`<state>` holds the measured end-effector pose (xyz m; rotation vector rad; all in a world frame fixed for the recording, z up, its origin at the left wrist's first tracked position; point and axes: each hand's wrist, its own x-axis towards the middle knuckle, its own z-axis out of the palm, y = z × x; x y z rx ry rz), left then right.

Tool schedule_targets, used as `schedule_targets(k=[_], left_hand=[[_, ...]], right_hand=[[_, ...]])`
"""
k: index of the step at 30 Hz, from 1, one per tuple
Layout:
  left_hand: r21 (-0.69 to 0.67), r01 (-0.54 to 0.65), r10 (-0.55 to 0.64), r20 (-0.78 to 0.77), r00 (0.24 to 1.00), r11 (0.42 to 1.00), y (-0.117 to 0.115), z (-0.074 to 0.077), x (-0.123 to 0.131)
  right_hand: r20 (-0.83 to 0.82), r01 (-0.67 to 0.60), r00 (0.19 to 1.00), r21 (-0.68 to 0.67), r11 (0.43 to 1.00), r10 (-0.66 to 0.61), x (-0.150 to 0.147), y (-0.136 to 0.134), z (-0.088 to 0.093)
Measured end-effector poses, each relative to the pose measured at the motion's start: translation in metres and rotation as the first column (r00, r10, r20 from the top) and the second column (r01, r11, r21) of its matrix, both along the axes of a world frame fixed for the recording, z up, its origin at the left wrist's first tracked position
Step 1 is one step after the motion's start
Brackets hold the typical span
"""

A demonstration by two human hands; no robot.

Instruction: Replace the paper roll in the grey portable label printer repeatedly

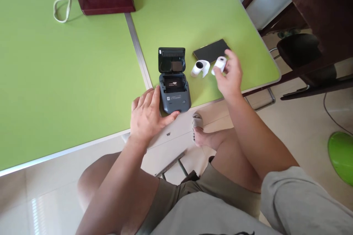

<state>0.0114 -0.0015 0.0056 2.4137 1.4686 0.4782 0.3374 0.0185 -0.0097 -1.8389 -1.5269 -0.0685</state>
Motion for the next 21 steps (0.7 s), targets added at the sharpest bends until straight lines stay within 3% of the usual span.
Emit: schedule_targets(k=[5,8,10,12,21], left_hand=[[-0.023,0.009,-0.01,-0.014,1.0,1.0,-0.003,0.001,0.0],[-0.015,0.009,-0.009,-0.008,1.0,1.0,-0.003,-0.001,0.0],[-0.008,0.013,-0.013,0.005,1.0,1.0,-0.004,-0.003,-0.001],[-0.004,0.025,-0.025,0.021,0.999,1.0,-0.004,-0.004,-0.002],[0.006,0.049,-0.049,0.048,0.998,0.999,-0.004,-0.004,-0.003]], right_hand=[[0.037,-0.079,0.996,0.086,0.993,0.076,-0.05,-0.013,0.04],[-0.021,-0.292,0.955,0.125,0.948,0.296,-0.091,-0.015,0.054],[0.011,-0.422,0.905,0.157,0.893,0.425,-0.108,-0.01,0.055],[0.084,-0.484,0.875,0.135,0.864,0.477,-0.115,-0.004,0.052],[0.107,-0.503,0.853,-0.083,0.86,0.51,-0.106,0.009,0.043]])
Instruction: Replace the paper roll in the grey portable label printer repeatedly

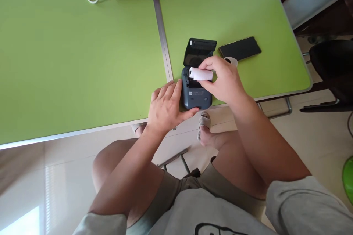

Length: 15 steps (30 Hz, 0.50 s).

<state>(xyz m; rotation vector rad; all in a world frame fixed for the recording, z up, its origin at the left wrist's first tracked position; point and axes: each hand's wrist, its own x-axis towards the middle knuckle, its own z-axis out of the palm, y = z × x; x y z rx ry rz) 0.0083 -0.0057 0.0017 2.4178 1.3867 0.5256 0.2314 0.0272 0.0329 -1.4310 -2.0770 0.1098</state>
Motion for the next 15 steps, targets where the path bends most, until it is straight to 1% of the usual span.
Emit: schedule_targets(k=[4,7,11,15], left_hand=[[-0.003,-0.003,0.003,-0.017,1.0,1.0,0.0,0.0,0.0],[-0.002,-0.006,0.006,-0.023,1.0,1.0,0.0,0.0,0.001],[0.014,-0.003,0.003,-0.009,1.0,1.0,0.0,0.0,0.001],[0.047,0.051,-0.048,-0.046,0.998,0.998,-0.001,0.001,0.0]], right_hand=[[-0.078,-0.112,0.991,-0.043,0.993,0.108,-0.001,0.003,0.001],[-0.128,-0.13,0.984,-0.015,0.991,0.127,-0.002,0.001,0.004],[-0.119,-0.13,0.984,0.036,0.991,0.134,-0.004,-0.013,0.007],[-0.12,-0.213,0.969,0.041,0.976,0.216,-0.004,-0.028,0.009]])
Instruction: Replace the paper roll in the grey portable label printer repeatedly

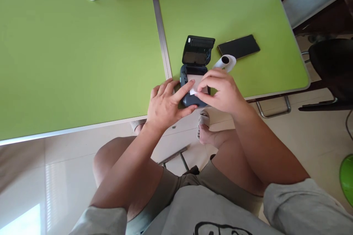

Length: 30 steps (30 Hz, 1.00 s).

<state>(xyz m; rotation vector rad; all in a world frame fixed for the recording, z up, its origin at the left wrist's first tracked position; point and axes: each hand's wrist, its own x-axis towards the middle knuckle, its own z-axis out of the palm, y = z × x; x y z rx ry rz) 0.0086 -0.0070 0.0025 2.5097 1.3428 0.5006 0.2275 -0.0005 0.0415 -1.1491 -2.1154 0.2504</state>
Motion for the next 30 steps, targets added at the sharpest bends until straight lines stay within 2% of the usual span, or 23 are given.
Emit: schedule_targets(k=[2,3,6,8,12,16,18,20,24,27,30], left_hand=[[0.008,0.021,-0.021,-0.016,1.0,1.0,0.0,0.001,0.0],[0.011,0.027,-0.027,-0.02,0.999,1.0,0.0,0.001,0.0],[0.028,0.039,-0.038,-0.026,0.999,0.999,0.001,0.0,-0.001],[0.039,0.043,-0.042,-0.024,0.999,0.998,0.001,-0.001,-0.001],[0.037,0.047,-0.046,-0.022,0.999,0.998,0.001,-0.002,-0.001],[0.024,0.043,-0.042,-0.023,0.999,0.999,0.001,-0.003,-0.001],[0.02,0.04,-0.039,-0.019,0.999,0.999,0.001,-0.003,-0.001],[0.013,0.039,-0.039,-0.011,0.999,0.999,0.002,-0.004,-0.001],[-0.012,0.015,-0.015,0.04,0.999,1.0,0.002,-0.003,-0.001],[-0.043,-0.01,0.012,0.058,0.998,0.999,0.002,-0.001,0.0],[-0.058,-0.019,0.022,0.055,0.998,0.998,0.002,0.001,0.001]], right_hand=[[-0.067,-0.011,0.998,0.0,1.0,0.011,0.003,-0.001,0.0],[-0.114,0.024,0.993,0.002,1.0,-0.023,0.005,0.0,0.0],[-0.236,0.226,0.945,-0.033,0.974,-0.227,0.011,0.014,-0.005],[-0.257,0.292,0.917,-0.095,0.952,-0.306,0.013,0.027,-0.011],[-0.288,0.247,0.916,-0.138,0.959,-0.278,0.011,0.042,-0.018],[-0.448,0.276,0.837,-0.154,0.949,-0.316,0.007,0.026,-0.013],[-0.449,0.303,0.806,-0.245,0.921,-0.385,0.007,0.014,-0.013],[-0.383,0.3,0.81,-0.379,0.875,-0.444,0.007,0.005,-0.015],[-0.28,0.213,0.841,-0.614,0.76,-0.462,0.01,0.003,-0.021],[-0.282,0.147,0.846,-0.691,0.708,-0.452,0.012,0.008,-0.02],[-0.283,0.125,0.854,-0.704,0.7,-0.437,0.014,0.011,-0.017]])
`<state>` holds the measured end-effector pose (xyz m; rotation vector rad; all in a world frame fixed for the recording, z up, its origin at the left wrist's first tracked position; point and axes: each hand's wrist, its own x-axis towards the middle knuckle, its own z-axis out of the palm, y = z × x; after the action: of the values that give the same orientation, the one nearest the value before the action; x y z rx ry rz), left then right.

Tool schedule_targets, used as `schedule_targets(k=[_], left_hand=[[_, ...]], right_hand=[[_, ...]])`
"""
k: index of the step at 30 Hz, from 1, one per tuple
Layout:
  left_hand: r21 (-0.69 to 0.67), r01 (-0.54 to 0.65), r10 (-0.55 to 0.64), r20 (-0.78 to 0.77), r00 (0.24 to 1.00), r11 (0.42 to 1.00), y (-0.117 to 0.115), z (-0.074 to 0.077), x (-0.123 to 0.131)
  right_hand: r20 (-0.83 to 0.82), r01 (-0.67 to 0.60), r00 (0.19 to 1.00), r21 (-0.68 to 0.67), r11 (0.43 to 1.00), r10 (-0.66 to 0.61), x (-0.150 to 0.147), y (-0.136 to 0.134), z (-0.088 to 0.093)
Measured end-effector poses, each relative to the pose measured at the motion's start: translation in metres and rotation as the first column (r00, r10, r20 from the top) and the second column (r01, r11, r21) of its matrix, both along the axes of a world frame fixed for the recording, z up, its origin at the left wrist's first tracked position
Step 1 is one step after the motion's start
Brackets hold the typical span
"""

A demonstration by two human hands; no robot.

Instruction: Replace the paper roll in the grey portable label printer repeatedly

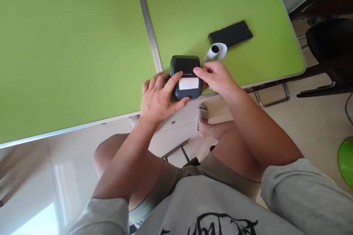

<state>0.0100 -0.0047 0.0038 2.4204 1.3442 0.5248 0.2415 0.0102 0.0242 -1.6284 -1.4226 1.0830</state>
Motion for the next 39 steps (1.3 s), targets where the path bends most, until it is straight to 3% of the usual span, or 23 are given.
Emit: schedule_targets(k=[9,12,14,16,18,20,22,24,26,32,36,39], left_hand=[[0.015,-0.025,0.025,0.004,1.0,1.0,-0.001,0.001,0.004],[-0.017,-0.03,0.032,0.139,0.99,0.999,0.002,-0.001,0.002],[-0.056,-0.029,0.047,0.363,0.931,0.998,0.006,0.0,-0.003],[-0.105,-0.025,0.083,0.598,0.797,0.994,0.011,0.005,-0.011],[-0.193,0.006,0.134,0.703,0.698,0.981,0.013,0.013,-0.019],[-0.286,0.109,0.156,0.758,0.633,0.952,0.014,0.02,-0.024],[-0.354,0.157,0.197,0.779,0.595,0.922,0.015,0.022,-0.025],[-0.4,0.129,0.245,0.752,0.612,0.907,0.015,0.02,-0.022],[-0.427,0.082,0.29,0.73,0.618,0.9,0.017,0.015,-0.018],[-0.52,0.076,0.42,0.759,0.498,0.851,0.024,-0.002,-0.015],[-0.584,0.192,0.489,0.785,0.381,0.789,0.028,-0.015,-0.021],[-0.626,0.299,0.577,0.78,0.241,0.72,0.032,-0.021,-0.021]], right_hand=[[-0.015,-0.025,1.0,0.008,1.0,0.025,-0.001,0.001,-0.004],[0.024,-0.004,1.0,0.032,0.999,0.003,-0.002,0.0,-0.011],[0.058,0.035,0.998,0.054,0.998,-0.038,-0.002,-0.001,-0.016],[0.015,0.084,0.996,0.058,0.995,-0.085,0.0,-0.001,-0.017],[-0.141,0.107,0.985,0.049,0.993,-0.099,0.003,-0.003,-0.014],[-0.312,0.093,0.948,0.087,0.992,-0.061,0.009,-0.007,-0.008],[-0.392,0.063,0.92,0.199,0.978,0.02,0.018,-0.012,-0.002],[-0.356,0.033,0.931,0.319,0.947,0.087,0.029,-0.015,0.0],[-0.326,0.031,0.941,0.348,0.937,0.09,0.039,-0.015,-0.002],[-0.276,0.195,0.947,0.091,0.977,-0.163,0.051,-0.003,-0.015],[-0.164,0.092,0.983,0.035,0.995,-0.086,0.046,-0.003,-0.012],[-0.244,0.005,0.97,-0.007,1.0,-0.007,0.042,-0.005,-0.007]])
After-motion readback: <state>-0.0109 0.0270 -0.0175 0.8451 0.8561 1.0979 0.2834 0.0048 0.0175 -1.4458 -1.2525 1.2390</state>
